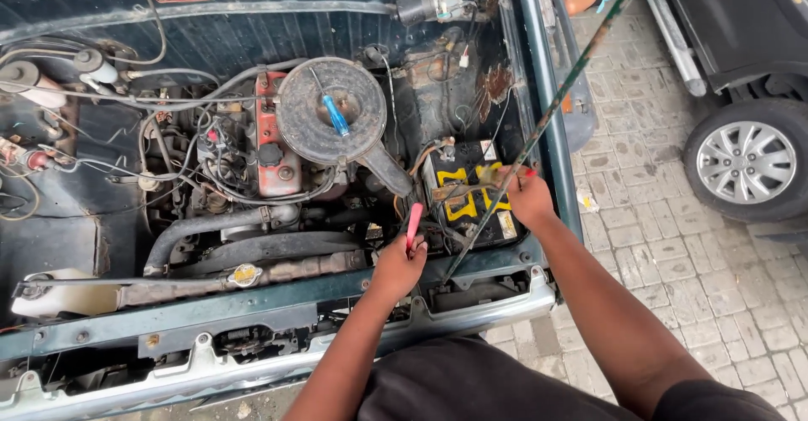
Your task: The person uses a red-handled screwdriver to work on the car's engine bay, then uses a brush to scrub the car battery terminals and surrounding area.
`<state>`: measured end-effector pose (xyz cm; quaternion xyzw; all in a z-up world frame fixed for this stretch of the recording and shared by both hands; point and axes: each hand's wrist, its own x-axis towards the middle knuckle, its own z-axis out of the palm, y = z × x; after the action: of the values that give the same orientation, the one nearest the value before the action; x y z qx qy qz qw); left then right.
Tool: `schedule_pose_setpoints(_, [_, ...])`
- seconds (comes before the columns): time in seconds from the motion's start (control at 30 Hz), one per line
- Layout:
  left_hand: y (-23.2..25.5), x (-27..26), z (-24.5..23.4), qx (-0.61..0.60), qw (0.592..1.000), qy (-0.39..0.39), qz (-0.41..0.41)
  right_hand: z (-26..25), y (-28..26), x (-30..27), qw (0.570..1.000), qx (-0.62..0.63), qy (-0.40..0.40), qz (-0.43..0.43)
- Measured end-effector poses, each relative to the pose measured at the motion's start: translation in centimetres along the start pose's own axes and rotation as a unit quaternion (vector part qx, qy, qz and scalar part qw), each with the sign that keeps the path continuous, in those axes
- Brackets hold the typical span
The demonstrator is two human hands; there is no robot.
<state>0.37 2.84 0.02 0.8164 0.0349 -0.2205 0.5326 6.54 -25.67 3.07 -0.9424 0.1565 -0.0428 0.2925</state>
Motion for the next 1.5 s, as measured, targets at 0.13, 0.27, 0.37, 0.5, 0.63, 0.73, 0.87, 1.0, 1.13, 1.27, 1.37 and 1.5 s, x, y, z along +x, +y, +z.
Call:
schedule_pose_setpoints(0.13, [0.1, 0.1, -0.1, -0.025, 1.0, 0.006, -0.003, -0.5, -1.6, 2.2, 0.998, 0.047, -0.038, -0.019])
schedule_pose_setpoints(0.27, [-0.3, 0.0, 0.1, -0.031, 0.999, 0.012, -0.003, 0.4, -0.4, 5.1, 0.982, -0.166, 0.018, -0.093])
schedule_pose_setpoints(0.37, [-0.1, 0.1, 0.1, -0.041, 0.999, 0.014, 0.0, 2.6, 3.5, 8.0, 0.973, -0.203, 0.003, -0.111])
schedule_pose_setpoints(0.5, [-0.3, 0.0, 0.4, -0.035, 0.999, 0.017, -0.007, 0.6, 0.9, 7.6, 0.979, -0.18, 0.016, -0.097])
schedule_pose_setpoints(0.63, [0.2, -0.3, 0.1, -0.041, 0.999, 0.014, -0.013, 3.9, 3.3, 11.3, 0.967, -0.208, -0.081, -0.12])
schedule_pose_setpoints(0.73, [0.6, -0.7, -0.3, -0.046, 0.999, 0.014, -0.009, 3.9, 1.4, 11.7, 0.949, -0.296, 0.037, -0.106])
schedule_pose_setpoints(0.87, [1.0, -1.4, -0.4, -0.051, 0.999, 0.008, -0.012, 5.4, 3.5, 13.8, 0.953, -0.277, 0.021, -0.119])
schedule_pose_setpoints(1.0, [0.9, -1.2, -0.7, -0.062, 0.998, 0.007, -0.013, 5.0, 1.3, 12.7, 0.956, -0.255, 0.056, -0.132])
schedule_pose_setpoints(1.13, [0.3, -1.3, -0.5, -0.067, 0.998, 0.007, -0.014, 4.0, 2.4, 11.1, 0.957, -0.276, 0.001, -0.094])
schedule_pose_setpoints(1.27, [0.1, -0.8, -0.6, -0.064, 0.998, 0.012, -0.006, 1.6, -3.5, 7.2, 0.957, -0.214, 0.032, -0.192])
schedule_pose_setpoints(1.37, [0.1, -0.9, -0.5, -0.059, 0.998, 0.006, -0.004, 2.4, -5.5, 4.0, 0.929, -0.231, 0.01, -0.288])
schedule_pose_setpoints(1.5, [0.6, -1.1, -0.9, -0.06, 0.998, 0.012, 0.009, 4.2, -4.9, 3.4, 0.954, 0.037, -0.088, -0.283])
